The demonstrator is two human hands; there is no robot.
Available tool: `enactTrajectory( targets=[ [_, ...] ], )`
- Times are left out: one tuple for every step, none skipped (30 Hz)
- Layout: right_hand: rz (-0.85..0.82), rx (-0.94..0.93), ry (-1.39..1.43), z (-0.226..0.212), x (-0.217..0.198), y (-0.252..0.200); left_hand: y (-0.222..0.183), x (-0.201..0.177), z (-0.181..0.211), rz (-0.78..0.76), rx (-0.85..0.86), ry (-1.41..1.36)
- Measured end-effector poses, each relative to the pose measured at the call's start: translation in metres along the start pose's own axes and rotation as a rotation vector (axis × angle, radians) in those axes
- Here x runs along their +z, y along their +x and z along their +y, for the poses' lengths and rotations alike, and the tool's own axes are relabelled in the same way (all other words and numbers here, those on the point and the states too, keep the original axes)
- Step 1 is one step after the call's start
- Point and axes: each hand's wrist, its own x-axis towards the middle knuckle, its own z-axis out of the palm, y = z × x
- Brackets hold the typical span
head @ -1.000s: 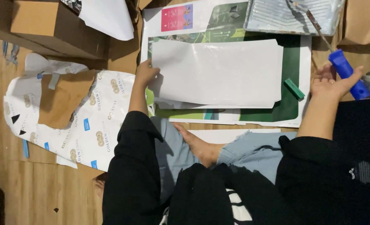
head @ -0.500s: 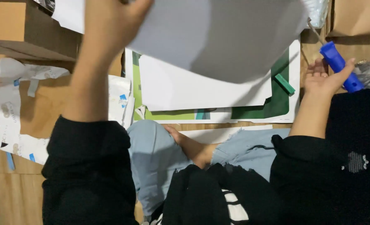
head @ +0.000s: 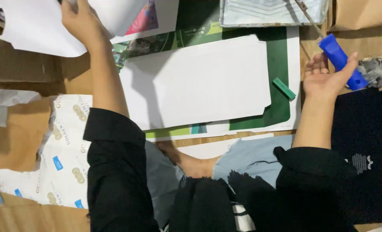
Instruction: Applying adhesive to paper sheets using a roller and assembling them into folders.
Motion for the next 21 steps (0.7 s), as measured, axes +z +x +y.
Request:
enactTrajectory(
  targets=[
    [-0.004,-0.015,0.001,0.001,0.002,0.002,-0.009,-0.011,-0.022,0.087,-0.037,0.295],
    [-0.009,-0.031,0.002,0.003,0.004,0.004,-0.019,-0.023,-0.043,0.172,-0.075,0.590],
    [-0.005,-0.033,-0.003,0.004,0.006,0.003,-0.034,-0.026,-0.058,0.172,-0.082,0.592],
    [-0.006,-0.018,-0.014,0.005,0.008,0.000,-0.050,-0.029,-0.071,0.234,-0.264,0.643],
    [-0.012,-0.003,-0.027,0.006,0.011,-0.002,-0.066,-0.032,-0.084,0.299,-0.447,0.688],
    [-0.012,-0.005,-0.034,0.006,0.013,-0.001,-0.073,-0.029,-0.084,0.304,-0.454,0.688],
    [-0.010,-0.004,-0.021,0.007,0.014,0.000,-0.078,-0.027,-0.082,0.316,-0.573,0.676],
    [-0.008,-0.004,-0.007,0.008,0.014,0.000,-0.084,-0.025,-0.080,0.326,-0.692,0.661],
    [-0.003,-0.001,-0.011,0.009,0.013,0.001,-0.079,-0.025,-0.077,0.328,-0.694,0.667],
    [-0.015,-0.008,-0.020,0.009,0.012,0.001,-0.075,-0.025,-0.073,0.348,-0.687,0.551],
    [-0.037,-0.018,-0.020,0.009,0.014,0.001,-0.066,-0.022,-0.068,0.367,-0.671,0.424],
    [-0.042,-0.017,-0.017,0.009,0.014,0.001,-0.052,-0.033,-0.087,0.367,-0.666,0.420],
    [-0.043,-0.023,-0.023,0.009,0.013,0.001,-0.039,-0.048,-0.104,0.258,-0.562,0.320],
    [-0.044,-0.030,-0.029,0.009,0.011,0.000,-0.026,-0.063,-0.120,0.148,-0.459,0.220],
    [-0.056,-0.030,-0.018,0.011,0.010,-0.001,-0.021,-0.066,-0.104,0.146,-0.447,0.211],
    [-0.048,-0.011,-0.017,0.012,0.010,-0.002,-0.016,-0.070,-0.088,0.091,-0.579,0.278],
    [-0.038,0.005,-0.014,0.010,0.008,-0.002,-0.014,-0.071,-0.072,0.030,-0.713,0.344],
    [-0.048,0.000,-0.002,0.008,0.008,-0.005,-0.013,-0.072,-0.069,0.024,-0.702,0.333],
    [-0.060,0.014,-0.001,0.009,0.007,-0.009,-0.016,-0.081,-0.065,0.071,-0.734,0.408],
    [-0.072,0.028,0.000,0.011,0.005,-0.014,-0.019,-0.092,-0.060,0.119,-0.767,0.483],
    [-0.088,0.036,-0.005,0.012,0.002,-0.012,-0.025,-0.105,-0.068,0.135,-0.758,0.479]
  ],
)
